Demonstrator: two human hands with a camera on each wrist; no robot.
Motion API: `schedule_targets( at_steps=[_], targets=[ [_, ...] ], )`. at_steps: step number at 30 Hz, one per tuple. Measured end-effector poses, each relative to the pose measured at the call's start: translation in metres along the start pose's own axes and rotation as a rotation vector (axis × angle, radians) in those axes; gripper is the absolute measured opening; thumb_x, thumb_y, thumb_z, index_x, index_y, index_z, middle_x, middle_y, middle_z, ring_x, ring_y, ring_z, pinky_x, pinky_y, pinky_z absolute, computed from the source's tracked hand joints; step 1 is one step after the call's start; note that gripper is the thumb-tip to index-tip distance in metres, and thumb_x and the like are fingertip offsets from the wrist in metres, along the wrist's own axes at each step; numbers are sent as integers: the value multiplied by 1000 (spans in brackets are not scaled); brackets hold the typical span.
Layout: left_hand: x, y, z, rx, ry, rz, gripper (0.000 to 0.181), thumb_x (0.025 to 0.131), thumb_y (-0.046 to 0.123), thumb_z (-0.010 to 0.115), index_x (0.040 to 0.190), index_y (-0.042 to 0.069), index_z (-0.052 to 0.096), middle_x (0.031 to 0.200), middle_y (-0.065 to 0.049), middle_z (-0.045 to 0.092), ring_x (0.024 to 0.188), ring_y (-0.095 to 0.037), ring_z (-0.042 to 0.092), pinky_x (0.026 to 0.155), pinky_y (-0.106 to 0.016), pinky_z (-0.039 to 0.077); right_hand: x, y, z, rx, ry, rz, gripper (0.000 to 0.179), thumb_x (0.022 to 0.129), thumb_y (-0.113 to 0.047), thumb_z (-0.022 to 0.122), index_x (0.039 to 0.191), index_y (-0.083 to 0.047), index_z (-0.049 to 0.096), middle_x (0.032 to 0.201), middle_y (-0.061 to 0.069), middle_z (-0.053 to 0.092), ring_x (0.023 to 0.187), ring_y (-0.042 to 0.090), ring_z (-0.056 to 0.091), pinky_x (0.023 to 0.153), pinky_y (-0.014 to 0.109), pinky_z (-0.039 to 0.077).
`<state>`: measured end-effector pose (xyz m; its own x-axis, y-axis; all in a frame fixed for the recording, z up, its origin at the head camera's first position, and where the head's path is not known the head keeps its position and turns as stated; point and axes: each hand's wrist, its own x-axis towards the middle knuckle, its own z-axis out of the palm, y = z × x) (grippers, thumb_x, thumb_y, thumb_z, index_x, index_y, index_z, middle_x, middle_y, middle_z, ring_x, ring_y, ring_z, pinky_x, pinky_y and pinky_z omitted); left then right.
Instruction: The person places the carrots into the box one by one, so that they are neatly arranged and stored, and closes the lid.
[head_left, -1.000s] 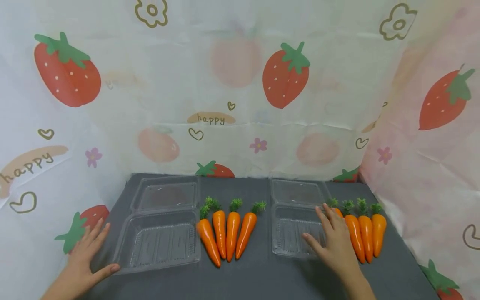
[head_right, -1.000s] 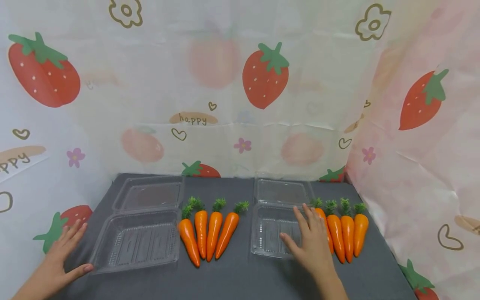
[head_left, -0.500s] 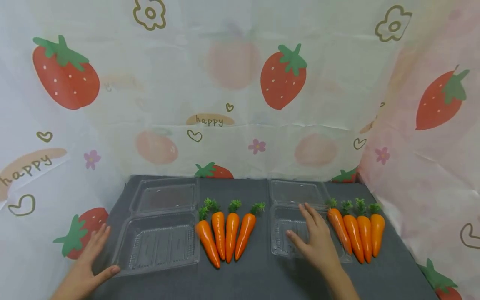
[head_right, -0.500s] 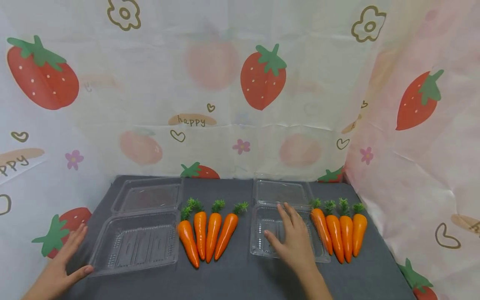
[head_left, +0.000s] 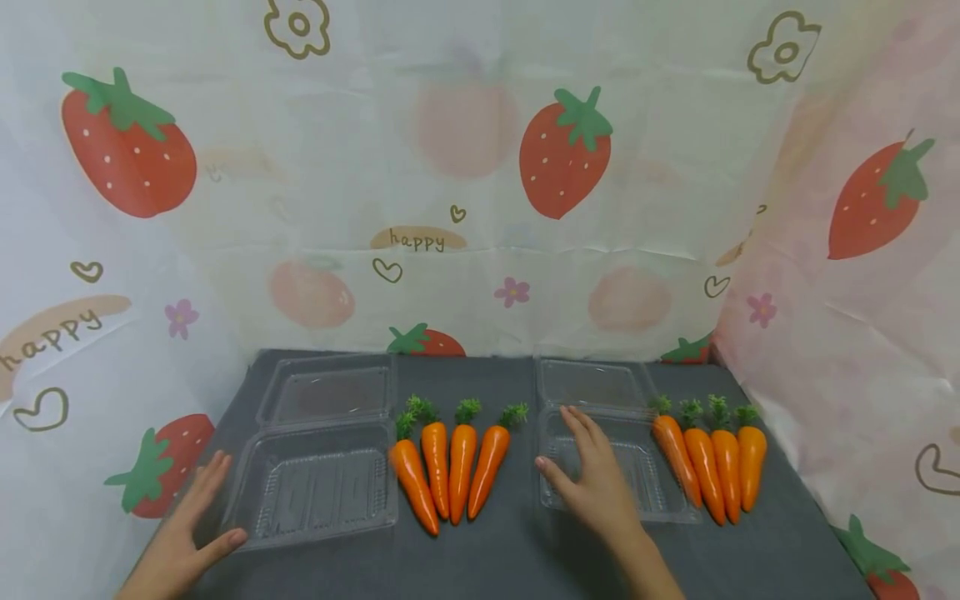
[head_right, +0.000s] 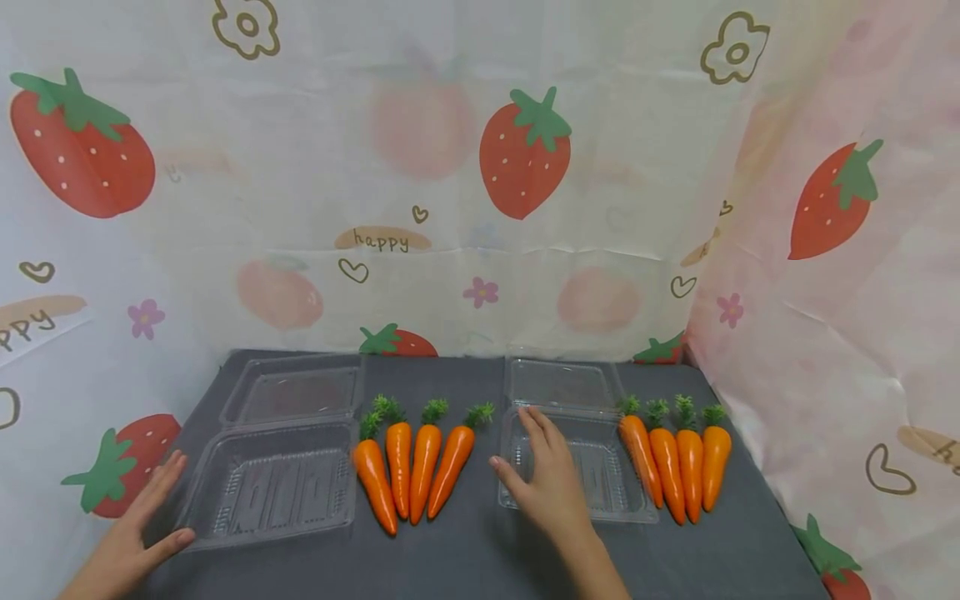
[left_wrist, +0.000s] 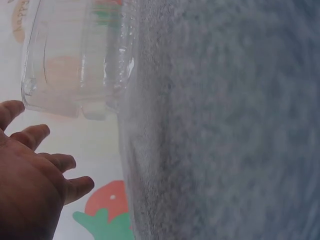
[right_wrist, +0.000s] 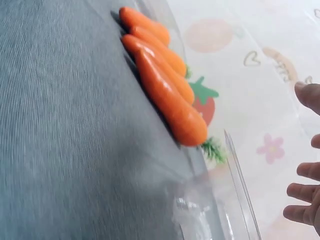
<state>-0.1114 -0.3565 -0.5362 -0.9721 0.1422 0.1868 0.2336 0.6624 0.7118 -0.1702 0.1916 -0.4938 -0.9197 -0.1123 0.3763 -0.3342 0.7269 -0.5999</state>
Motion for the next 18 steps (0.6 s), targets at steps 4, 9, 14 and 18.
schedule_targets(
  at_steps=[4,9,14,18],
  targets=[
    [1,2,2,9,-8,-38,97,95,24,72,167,29,6,173,-8,-1,154,-49,-9,95,-94,14,3,-10,9,54,-12,31,81,91,-43,78,157,-14,42,159,13,41,141,41,46,106,68,46],
    [3,2,5,12,-16,-74,97,95,27,72,167,25,8,172,-17,2,150,-60,-1,96,-93,15,6,-24,22,97,-8,48,78,90,-39,80,156,-17,44,157,12,45,140,39,48,107,66,47],
    [4,2,7,-6,-20,-82,97,95,25,72,167,24,8,172,-18,2,150,-61,1,98,-92,16,8,-37,34,138,-4,40,75,91,-36,80,154,-14,46,154,12,48,136,37,53,105,63,50],
    [3,1,9,-65,-2,-53,92,97,20,69,167,25,9,173,-5,1,158,-35,-5,107,-88,12,10,-45,44,152,0,46,71,92,-36,79,152,-14,49,152,10,51,131,34,57,103,59,53]
  ],
)
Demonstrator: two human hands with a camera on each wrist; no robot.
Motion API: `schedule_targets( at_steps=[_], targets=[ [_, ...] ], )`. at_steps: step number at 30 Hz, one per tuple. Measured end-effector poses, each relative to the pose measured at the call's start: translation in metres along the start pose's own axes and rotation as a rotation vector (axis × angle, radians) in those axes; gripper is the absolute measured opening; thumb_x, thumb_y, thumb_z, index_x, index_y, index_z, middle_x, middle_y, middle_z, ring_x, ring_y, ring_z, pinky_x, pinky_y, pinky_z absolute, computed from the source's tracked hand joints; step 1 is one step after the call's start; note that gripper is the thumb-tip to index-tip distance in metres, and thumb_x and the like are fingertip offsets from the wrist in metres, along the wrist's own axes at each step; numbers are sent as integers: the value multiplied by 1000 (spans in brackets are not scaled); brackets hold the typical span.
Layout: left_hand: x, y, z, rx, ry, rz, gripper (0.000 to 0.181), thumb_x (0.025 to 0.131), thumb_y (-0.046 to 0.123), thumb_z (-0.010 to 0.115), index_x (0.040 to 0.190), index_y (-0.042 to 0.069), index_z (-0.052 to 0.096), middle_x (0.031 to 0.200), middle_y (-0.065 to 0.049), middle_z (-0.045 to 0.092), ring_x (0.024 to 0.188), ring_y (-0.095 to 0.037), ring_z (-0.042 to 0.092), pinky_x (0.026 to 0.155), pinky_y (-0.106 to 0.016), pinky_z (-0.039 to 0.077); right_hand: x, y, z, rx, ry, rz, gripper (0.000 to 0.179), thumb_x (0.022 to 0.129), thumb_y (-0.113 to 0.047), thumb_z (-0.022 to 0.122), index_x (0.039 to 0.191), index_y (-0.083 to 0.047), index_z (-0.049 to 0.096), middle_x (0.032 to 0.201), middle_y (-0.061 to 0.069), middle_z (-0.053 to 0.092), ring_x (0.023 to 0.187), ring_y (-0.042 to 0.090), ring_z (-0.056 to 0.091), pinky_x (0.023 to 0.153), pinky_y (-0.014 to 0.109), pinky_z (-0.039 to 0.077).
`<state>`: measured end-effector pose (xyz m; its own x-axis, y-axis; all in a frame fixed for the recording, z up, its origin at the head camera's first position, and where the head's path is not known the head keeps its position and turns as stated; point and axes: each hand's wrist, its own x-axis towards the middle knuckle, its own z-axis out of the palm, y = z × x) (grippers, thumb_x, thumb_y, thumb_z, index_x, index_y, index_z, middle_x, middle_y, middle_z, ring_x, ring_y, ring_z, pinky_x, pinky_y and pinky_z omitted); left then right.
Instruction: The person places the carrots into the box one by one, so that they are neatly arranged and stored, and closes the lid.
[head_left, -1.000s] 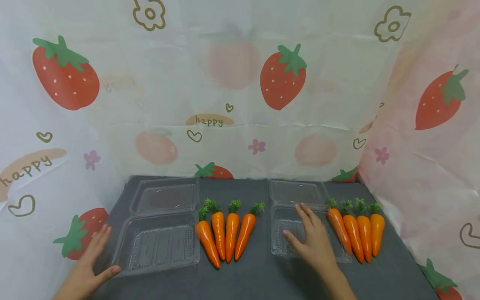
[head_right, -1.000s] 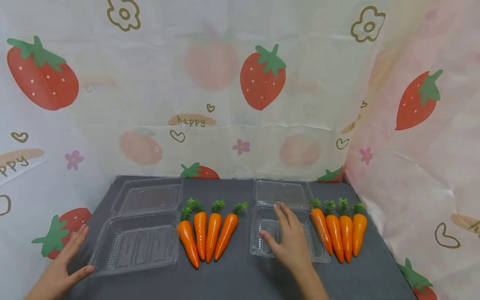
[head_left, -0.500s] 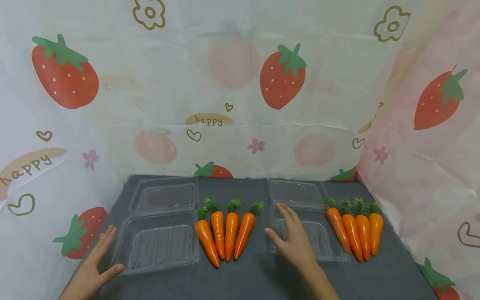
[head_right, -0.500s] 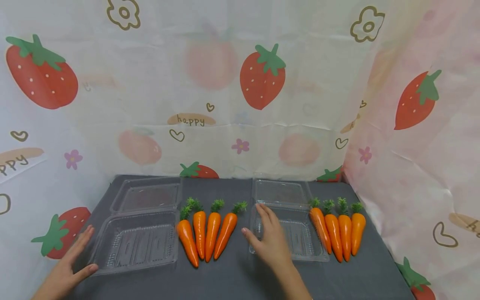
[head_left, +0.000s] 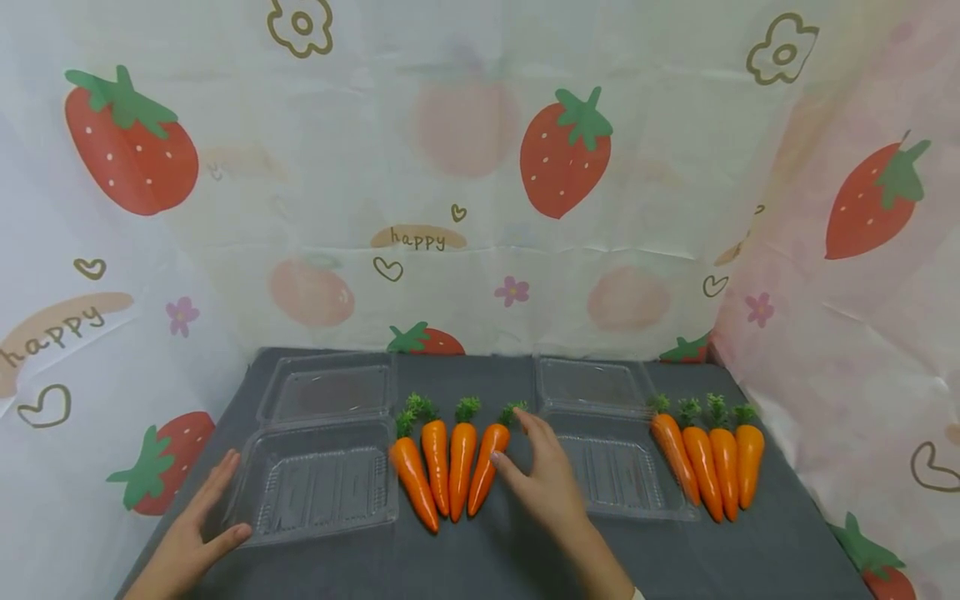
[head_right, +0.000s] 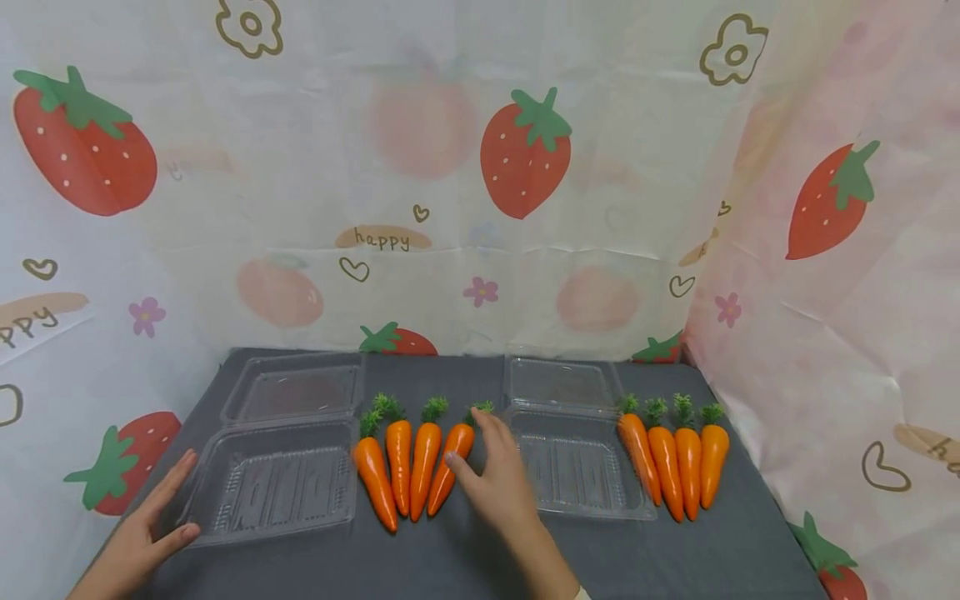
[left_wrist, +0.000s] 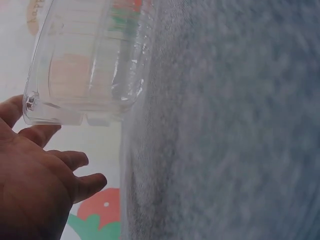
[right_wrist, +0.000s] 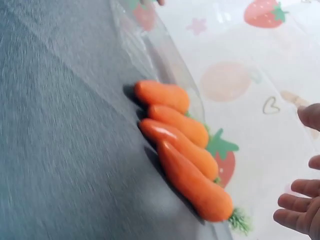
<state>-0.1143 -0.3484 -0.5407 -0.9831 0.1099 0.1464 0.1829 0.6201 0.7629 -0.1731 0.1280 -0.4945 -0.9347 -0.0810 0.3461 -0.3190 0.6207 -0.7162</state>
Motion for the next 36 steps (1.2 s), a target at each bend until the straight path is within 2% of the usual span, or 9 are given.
schedule_targets(
  at_steps=[1,3,5,7,11,15,19,24,36],
  targets=[
    [0,0,1,-20,7,11,91,98,19,68,167,24,9,173,1,1,159,-22,-6,116,-80,9,0,-1,3,7,-2,6,70,92,-35,78,152,-14,49,152,10,51,130,34,57,102,59,53],
    [-1,-1,2,-46,23,34,87,100,15,65,167,23,10,171,15,2,153,3,-5,130,-47,7,1,-3,10,21,-5,18,68,93,-37,77,151,-14,50,151,11,52,130,34,57,101,58,54],
    [0,-2,3,-62,36,51,85,101,12,63,167,21,11,167,27,4,143,21,-1,121,-12,6,1,-4,17,40,-8,37,67,94,-36,76,151,-14,50,150,13,53,131,36,57,102,59,53],
    [1,-3,5,-62,47,57,85,101,11,64,167,20,11,163,33,6,139,25,2,103,4,7,2,-3,24,62,-10,53,66,94,-36,76,151,-13,50,150,15,53,131,37,56,103,60,52],
    [2,-3,7,-86,39,29,87,100,11,65,167,21,10,166,28,6,137,27,3,111,-2,4,2,-1,36,102,-6,95,66,93,-35,76,150,-13,51,149,16,53,131,38,56,104,61,51],
    [2,-4,10,-103,20,-20,89,100,13,66,167,25,8,172,8,3,136,27,2,121,-17,0,2,1,47,120,11,138,67,93,-36,76,149,-10,51,149,18,51,134,40,53,108,62,48],
    [1,-7,12,-73,25,-30,93,98,15,69,167,28,8,173,-3,5,137,25,2,112,-2,4,1,4,56,116,37,177,69,92,-32,77,150,-5,49,151,20,48,138,41,48,112,62,43],
    [-1,-11,15,-62,49,18,98,93,11,75,167,24,13,173,2,5,139,24,3,97,9,11,1,10,65,99,65,224,75,91,-30,78,152,-1,44,153,23,44,140,43,44,114,62,42],
    [-3,-16,18,-64,48,31,107,85,12,84,166,21,15,174,1,2,140,24,-1,100,10,11,6,26,81,65,104,275,81,88,-29,79,153,1,41,151,26,46,140,43,44,115,60,41]
  ],
)
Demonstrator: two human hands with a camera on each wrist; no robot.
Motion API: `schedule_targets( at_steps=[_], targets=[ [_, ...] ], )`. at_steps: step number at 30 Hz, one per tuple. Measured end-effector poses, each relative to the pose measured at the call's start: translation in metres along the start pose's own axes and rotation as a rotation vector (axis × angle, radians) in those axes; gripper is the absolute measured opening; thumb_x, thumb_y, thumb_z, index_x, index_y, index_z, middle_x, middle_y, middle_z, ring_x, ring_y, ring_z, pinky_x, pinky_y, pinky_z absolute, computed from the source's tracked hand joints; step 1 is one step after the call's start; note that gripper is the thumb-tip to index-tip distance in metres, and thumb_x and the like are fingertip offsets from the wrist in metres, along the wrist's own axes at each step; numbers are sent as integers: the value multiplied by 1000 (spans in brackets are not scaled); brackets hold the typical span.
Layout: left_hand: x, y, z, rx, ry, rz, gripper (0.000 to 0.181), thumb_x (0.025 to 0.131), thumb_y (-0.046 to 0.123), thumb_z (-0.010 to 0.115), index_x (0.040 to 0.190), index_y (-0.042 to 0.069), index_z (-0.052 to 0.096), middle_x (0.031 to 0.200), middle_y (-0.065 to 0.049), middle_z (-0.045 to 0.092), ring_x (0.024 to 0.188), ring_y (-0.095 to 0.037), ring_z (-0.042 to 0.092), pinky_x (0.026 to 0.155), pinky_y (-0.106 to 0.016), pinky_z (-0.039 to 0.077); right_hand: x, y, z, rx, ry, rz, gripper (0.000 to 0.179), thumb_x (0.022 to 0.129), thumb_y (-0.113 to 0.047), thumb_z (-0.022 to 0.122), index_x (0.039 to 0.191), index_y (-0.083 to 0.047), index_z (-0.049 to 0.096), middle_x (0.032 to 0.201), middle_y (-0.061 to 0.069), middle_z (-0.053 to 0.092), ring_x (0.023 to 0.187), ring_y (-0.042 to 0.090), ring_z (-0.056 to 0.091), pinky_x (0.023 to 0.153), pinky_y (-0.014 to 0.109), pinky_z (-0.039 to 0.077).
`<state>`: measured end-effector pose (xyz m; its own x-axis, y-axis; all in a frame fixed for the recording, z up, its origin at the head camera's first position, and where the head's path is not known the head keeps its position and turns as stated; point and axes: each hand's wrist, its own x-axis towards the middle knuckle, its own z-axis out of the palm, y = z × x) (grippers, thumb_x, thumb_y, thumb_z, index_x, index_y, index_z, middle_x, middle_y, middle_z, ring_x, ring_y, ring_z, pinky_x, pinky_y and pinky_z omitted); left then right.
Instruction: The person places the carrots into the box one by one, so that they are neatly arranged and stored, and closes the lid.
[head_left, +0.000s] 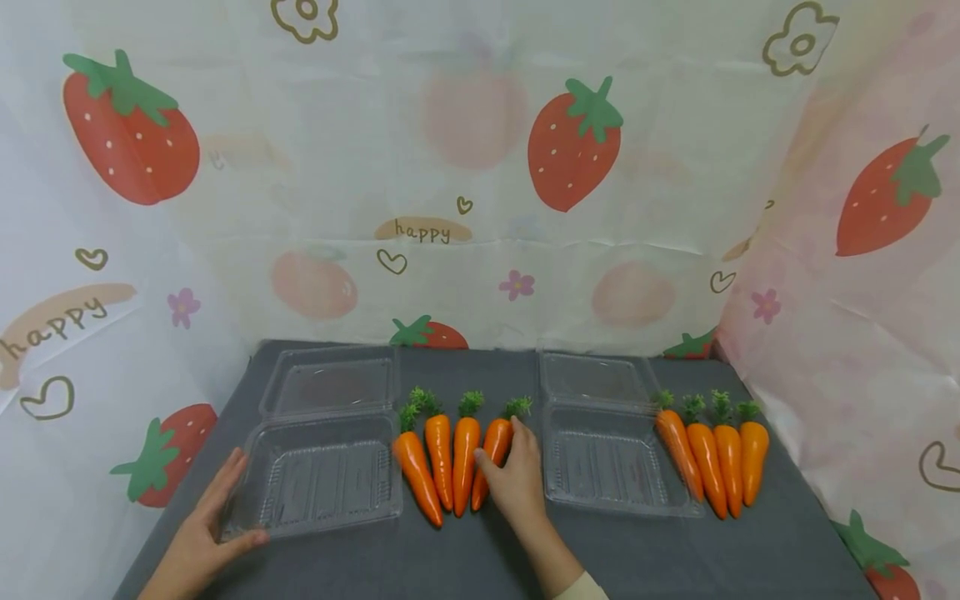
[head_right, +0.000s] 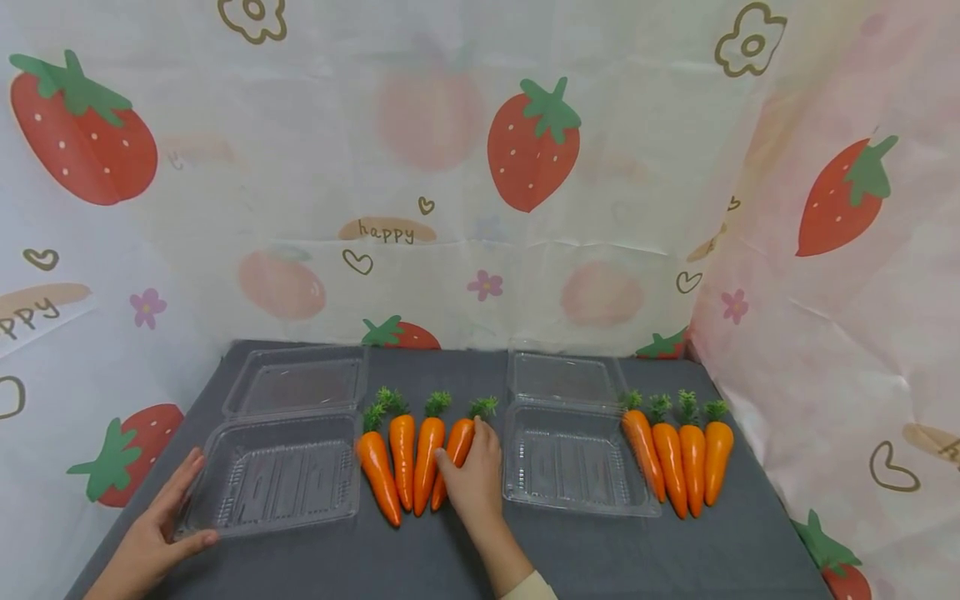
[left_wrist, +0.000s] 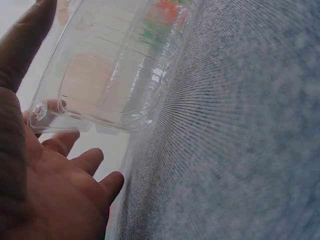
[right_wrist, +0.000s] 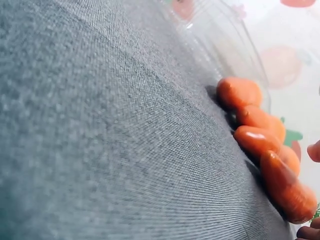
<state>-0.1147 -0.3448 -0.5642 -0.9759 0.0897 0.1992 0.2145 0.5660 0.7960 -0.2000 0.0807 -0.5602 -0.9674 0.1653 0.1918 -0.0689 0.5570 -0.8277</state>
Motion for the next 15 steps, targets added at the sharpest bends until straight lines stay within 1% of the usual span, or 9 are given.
schedule_targets(
  at_steps=[3,6,10,15],
  targets=[
    [0,-2,0,-3,-14,-18,107,86,14,84,167,22,14,174,3,0,138,26,-2,101,10,12,2,1,2,-6,13,4,81,88,-29,79,153,1,42,150,26,47,140,44,44,115,60,41],
    [-1,-4,0,-34,-28,-22,107,87,12,83,167,20,13,174,4,-1,139,26,-1,102,9,14,4,2,4,-13,20,15,81,88,-30,80,153,1,42,150,25,47,140,43,44,115,60,41],
    [-2,-6,-1,-66,-29,2,107,86,9,83,166,17,14,173,5,-1,141,25,1,103,8,17,6,3,6,-28,33,23,81,87,-30,81,152,2,44,148,26,50,138,44,45,114,60,41],
    [-2,-8,0,-79,-20,34,107,84,5,84,166,14,15,174,5,1,143,23,3,104,7,21,8,3,8,-57,54,36,80,85,-29,83,148,3,48,143,26,55,133,45,49,111,59,44]
  ],
)
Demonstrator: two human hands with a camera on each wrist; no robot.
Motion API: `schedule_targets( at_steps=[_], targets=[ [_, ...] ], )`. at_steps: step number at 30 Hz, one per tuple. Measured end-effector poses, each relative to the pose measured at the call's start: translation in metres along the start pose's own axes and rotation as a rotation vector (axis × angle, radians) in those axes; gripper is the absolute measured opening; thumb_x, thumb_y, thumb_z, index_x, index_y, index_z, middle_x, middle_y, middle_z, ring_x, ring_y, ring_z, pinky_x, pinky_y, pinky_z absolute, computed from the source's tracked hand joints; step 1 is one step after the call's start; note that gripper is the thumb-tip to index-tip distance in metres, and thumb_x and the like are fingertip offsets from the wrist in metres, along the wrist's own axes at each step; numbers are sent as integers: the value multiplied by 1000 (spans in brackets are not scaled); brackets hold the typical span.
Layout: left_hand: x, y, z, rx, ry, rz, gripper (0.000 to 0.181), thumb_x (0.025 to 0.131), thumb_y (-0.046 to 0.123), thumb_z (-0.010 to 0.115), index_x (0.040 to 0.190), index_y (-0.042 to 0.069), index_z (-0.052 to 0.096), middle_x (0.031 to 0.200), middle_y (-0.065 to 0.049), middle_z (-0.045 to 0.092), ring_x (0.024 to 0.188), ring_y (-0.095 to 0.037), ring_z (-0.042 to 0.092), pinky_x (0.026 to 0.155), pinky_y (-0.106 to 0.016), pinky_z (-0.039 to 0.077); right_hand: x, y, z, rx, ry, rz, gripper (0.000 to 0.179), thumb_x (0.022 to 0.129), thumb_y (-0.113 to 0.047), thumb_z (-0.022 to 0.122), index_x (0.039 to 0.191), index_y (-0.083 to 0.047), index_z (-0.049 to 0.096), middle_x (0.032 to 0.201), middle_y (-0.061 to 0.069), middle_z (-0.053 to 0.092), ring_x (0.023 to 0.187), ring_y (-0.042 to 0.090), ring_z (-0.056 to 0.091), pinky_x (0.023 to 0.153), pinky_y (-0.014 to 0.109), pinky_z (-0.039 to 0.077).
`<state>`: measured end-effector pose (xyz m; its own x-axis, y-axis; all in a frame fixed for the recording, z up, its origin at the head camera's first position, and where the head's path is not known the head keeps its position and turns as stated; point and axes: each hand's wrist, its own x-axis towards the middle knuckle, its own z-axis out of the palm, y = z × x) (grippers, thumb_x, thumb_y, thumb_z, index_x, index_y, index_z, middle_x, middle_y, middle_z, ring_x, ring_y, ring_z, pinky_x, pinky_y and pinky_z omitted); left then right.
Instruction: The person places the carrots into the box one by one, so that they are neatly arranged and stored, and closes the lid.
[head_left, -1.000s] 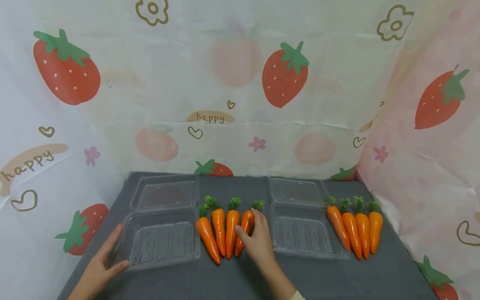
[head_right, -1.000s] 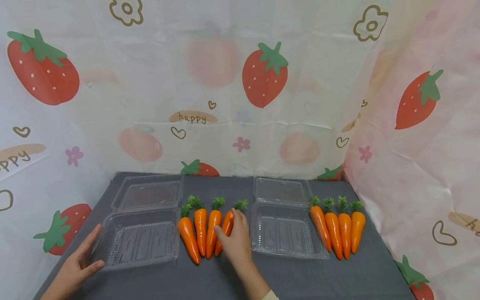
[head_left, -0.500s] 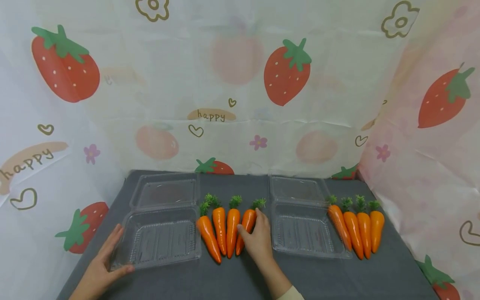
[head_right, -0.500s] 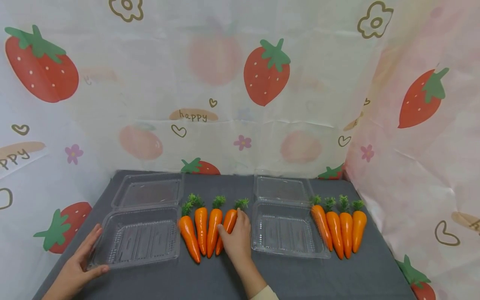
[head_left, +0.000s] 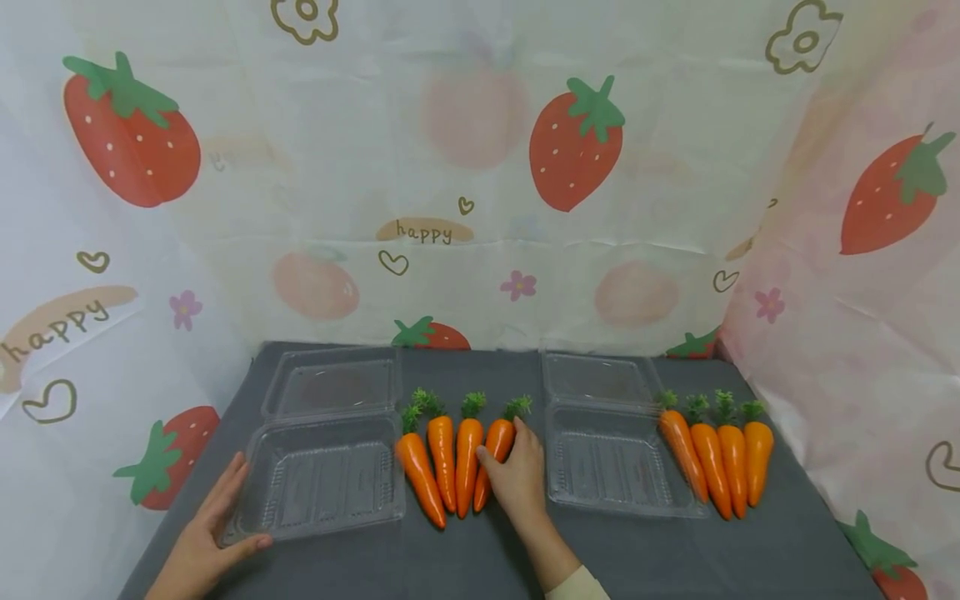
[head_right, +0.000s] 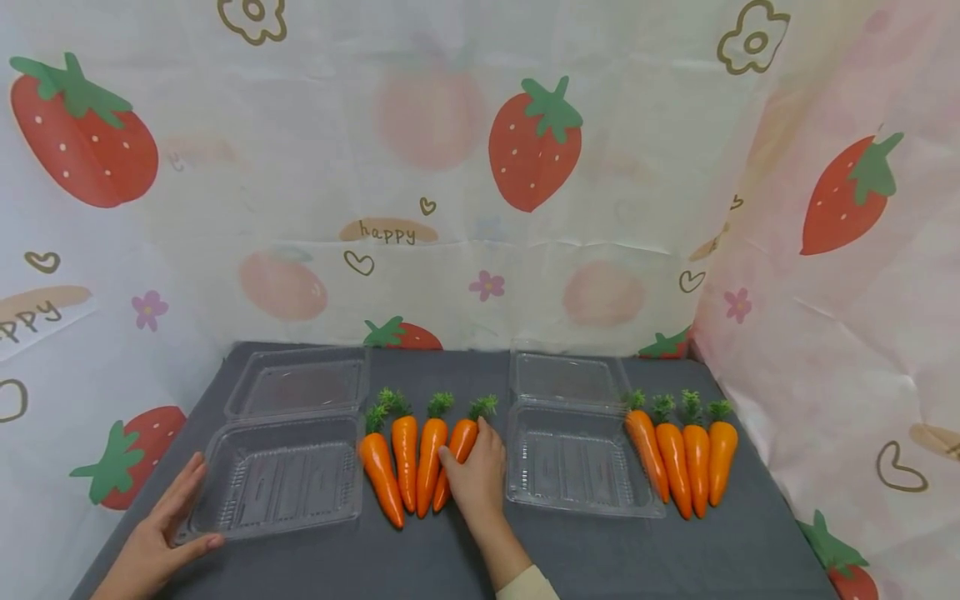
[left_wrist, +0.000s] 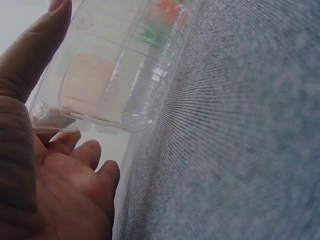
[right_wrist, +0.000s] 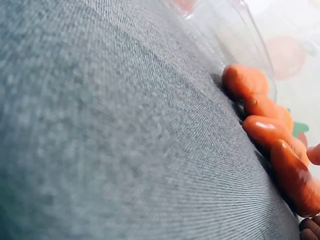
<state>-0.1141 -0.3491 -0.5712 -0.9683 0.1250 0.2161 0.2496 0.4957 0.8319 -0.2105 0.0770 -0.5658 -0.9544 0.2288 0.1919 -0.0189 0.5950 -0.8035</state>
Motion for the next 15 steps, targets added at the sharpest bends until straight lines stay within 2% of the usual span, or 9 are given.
schedule_targets(
  at_steps=[8,15],
  targets=[
    [-1,2,0,11,4,-20,106,85,11,85,166,15,16,173,7,3,141,25,7,102,7,24,6,3,2,-27,8,14,73,84,-29,85,142,3,54,135,24,61,125,45,56,106,58,48],
    [-1,1,0,-24,9,16,103,83,7,85,164,7,20,174,-2,8,144,22,12,105,5,26,10,3,2,-20,-23,41,70,84,-27,85,141,1,55,134,22,62,123,42,58,104,56,51]
  ],
)
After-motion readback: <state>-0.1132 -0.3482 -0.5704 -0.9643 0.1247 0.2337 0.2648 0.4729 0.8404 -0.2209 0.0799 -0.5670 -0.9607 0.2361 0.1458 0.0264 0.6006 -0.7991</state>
